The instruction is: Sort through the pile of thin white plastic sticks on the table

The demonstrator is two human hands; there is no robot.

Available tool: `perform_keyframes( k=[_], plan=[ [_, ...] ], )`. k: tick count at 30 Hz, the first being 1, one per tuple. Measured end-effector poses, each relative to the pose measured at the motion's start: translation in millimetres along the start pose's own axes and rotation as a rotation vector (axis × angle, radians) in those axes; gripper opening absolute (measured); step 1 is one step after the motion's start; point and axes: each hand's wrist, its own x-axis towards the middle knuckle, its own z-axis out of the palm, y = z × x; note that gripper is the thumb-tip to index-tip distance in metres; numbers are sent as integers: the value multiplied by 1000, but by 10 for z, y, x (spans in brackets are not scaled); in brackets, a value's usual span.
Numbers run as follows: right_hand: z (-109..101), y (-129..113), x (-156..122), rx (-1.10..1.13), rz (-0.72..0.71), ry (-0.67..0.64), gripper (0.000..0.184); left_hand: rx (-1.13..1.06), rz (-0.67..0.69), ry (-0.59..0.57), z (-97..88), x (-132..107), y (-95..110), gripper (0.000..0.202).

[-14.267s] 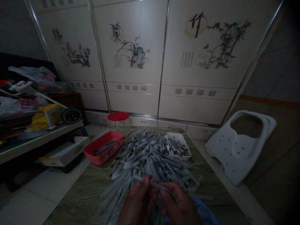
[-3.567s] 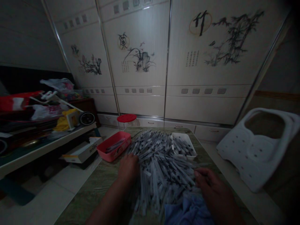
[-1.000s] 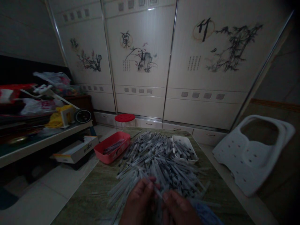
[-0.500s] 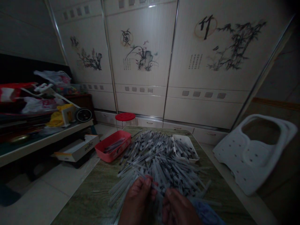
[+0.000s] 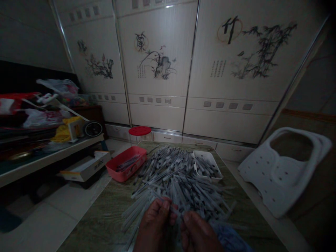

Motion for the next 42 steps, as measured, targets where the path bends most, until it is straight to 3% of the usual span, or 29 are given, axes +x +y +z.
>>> perform_keyframes(
  k=[5,10,15,19,23,28,32,36,42],
  plan=[
    [-25,-13,2,-101,-133,6,74,-25,-10,17,4,-3,11,43],
    [-16,8,20,-87,-39,-2,76,-25,-17,-15,26,-16,-8,43],
    [-29,24,36,-130,-114,16,68,-38,2,26,29,-12,-11,44],
    [-20,-12,24,-69,-18,-23,72,-15,-13,29,20,-15,3,45],
    [-18,-47,25,-34,-75,-9,66,-16,14,19,41,-32,7,46],
    [-23,-19,50,0,-9,-37,66,-14,-22,-25,60,-27,0,46],
    [-33,31,67,49,-69,-2,68,22,23,41,30,3,1,48],
    [-58,68,80,-32,-34,-16,73,38,0,23,5,10,-10,47],
    [-67,110,119,-29,-131,49,72,27,25,43,25,4,-14,46]
  ],
)
